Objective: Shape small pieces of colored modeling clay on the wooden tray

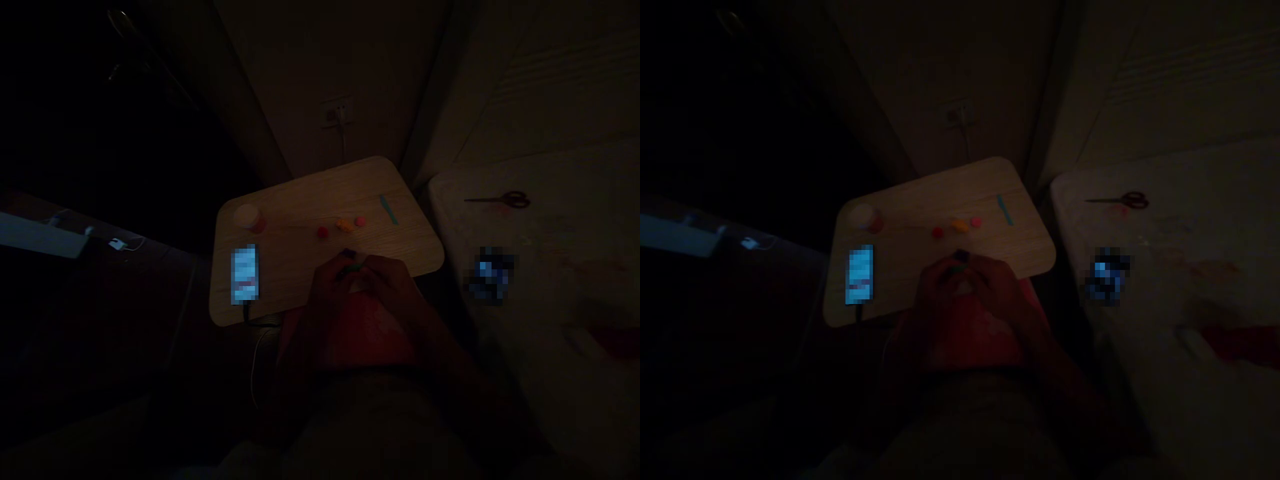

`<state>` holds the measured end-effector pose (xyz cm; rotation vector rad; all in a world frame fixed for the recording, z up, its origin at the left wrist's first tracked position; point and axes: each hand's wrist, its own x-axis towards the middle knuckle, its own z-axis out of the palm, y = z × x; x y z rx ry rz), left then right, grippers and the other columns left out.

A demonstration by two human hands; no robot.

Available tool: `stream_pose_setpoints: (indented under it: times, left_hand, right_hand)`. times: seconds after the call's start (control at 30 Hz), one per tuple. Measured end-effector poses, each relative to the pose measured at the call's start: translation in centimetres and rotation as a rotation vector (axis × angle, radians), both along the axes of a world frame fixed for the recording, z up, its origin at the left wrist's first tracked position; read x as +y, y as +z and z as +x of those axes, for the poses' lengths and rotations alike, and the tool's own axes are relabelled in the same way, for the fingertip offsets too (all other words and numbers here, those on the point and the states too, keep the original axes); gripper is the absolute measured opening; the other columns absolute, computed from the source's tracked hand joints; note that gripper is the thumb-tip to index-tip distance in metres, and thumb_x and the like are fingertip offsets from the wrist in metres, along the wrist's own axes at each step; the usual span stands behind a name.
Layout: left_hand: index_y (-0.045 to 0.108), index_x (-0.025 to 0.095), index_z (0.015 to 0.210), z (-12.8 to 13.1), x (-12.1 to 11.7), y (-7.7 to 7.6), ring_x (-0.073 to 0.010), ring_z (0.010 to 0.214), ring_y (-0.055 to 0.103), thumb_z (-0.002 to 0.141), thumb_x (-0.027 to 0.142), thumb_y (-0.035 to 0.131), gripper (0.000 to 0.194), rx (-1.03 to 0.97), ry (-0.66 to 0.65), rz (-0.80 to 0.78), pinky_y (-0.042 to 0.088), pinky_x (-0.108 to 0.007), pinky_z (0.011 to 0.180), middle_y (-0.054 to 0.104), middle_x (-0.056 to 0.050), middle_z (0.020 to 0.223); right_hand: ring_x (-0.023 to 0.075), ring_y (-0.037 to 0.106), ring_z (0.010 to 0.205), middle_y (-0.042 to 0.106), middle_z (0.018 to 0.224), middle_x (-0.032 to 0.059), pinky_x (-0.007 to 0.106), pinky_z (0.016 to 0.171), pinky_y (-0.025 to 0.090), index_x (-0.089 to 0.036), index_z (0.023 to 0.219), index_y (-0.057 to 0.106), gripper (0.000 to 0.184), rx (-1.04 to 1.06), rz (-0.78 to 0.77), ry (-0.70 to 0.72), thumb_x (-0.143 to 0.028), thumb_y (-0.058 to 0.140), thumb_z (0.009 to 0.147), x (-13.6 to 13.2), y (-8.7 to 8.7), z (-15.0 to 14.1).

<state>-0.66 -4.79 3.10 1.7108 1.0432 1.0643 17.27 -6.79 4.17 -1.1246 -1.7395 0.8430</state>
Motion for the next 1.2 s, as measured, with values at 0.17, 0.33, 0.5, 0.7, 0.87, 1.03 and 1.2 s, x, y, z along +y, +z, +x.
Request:
stream_pose_setpoints:
  times: [0.17,0.33,0.5,0.7,0.87,1.03,1.2]
  left_hand:
    - [0.074,0.019,0.088,0.2,0.0,-0.4,-0.0180,0.079,0.065,0.093,0.040,0.070,0.022,-0.014,0.029,0.049,0.051,-0.031,0.077,0.072,-0.003,0.083]
    - [0.071,0.018,0.083,0.4,-0.2,-0.5,-0.0187,0.076,0.063,0.097,0.045,0.063,0.032,-0.026,0.059,0.023,0.050,-0.031,0.075,0.070,-0.003,0.079]
    - [0.067,0.018,0.077,0.5,-0.4,-0.6,-0.0175,0.072,0.058,0.098,0.055,0.060,0.043,-0.040,0.047,-0.025,0.046,-0.030,0.070,0.065,-0.002,0.073]
    - [0.066,0.017,0.077,0.7,-0.3,-0.7,-0.0148,0.068,0.052,0.096,0.063,0.060,0.050,-0.081,0.017,-0.099,0.042,-0.028,0.065,0.059,0.000,0.070]
    - [0.066,0.018,0.083,0.7,-0.2,-0.5,-0.0127,0.064,0.046,0.092,0.067,0.064,0.050,-0.154,0.003,-0.194,0.038,-0.026,0.058,0.054,0.001,0.070]
    - [0.064,0.018,0.083,0.4,-0.3,-0.4,-0.0114,0.057,0.041,0.090,0.071,0.063,0.053,-0.264,-0.001,-0.316,0.032,-0.026,0.051,0.049,0.002,0.066]
    - [0.064,0.018,0.079,0.0,-0.4,-0.3,-0.0110,0.057,0.043,0.088,0.067,0.069,0.050,-0.255,0.049,-0.354,0.032,-0.026,0.052,0.050,0.002,0.064]
  right_hand:
    - [0.0178,0.060,0.069,0.068,0.078,0.0047,0.031,0.068,0.046,-0.020,0.084,0.067,0.036,-0.062,0.035,0.031,-0.037,0.045,0.107,0.1,-0.1,0.4]
    - [0.0172,0.060,0.066,0.069,0.079,0.0043,0.030,0.064,0.046,-0.020,0.092,0.067,0.027,-0.050,0.044,0.044,-0.033,0.048,0.105,0.2,0.3,0.3]
    - [0.0175,0.063,0.068,0.073,0.081,0.0052,0.029,0.065,0.049,-0.020,0.093,0.070,0.022,-0.033,0.008,0.077,-0.035,0.057,0.102,0.2,0.3,0.3]
    - [0.0192,0.064,0.068,0.070,0.074,0.0046,0.030,0.064,0.049,-0.021,0.085,0.072,0.025,0.102,0.022,-0.003,-0.037,0.058,0.099,0.2,-0.9,-0.1]
    - [0.0179,0.061,0.067,0.068,0.073,0.0025,0.029,0.062,0.047,-0.021,0.082,0.070,0.026,0.177,-0.005,-0.144,-0.037,0.058,0.099,0.0,-1.1,-1.1]
    - [0.0169,0.060,0.065,0.064,0.069,0.0021,0.029,0.061,0.047,-0.021,0.076,0.064,0.041,0.157,-0.033,-0.056,-0.045,0.049,0.106,0.1,-0.7,-0.8]
    - [0.0183,0.069,0.075,0.076,0.090,0.0058,0.029,0.063,0.053,-0.021,0.104,0.073,0.026,0.129,-0.003,-0.079,-0.045,0.063,0.100,0.3,-0.9,0.3]
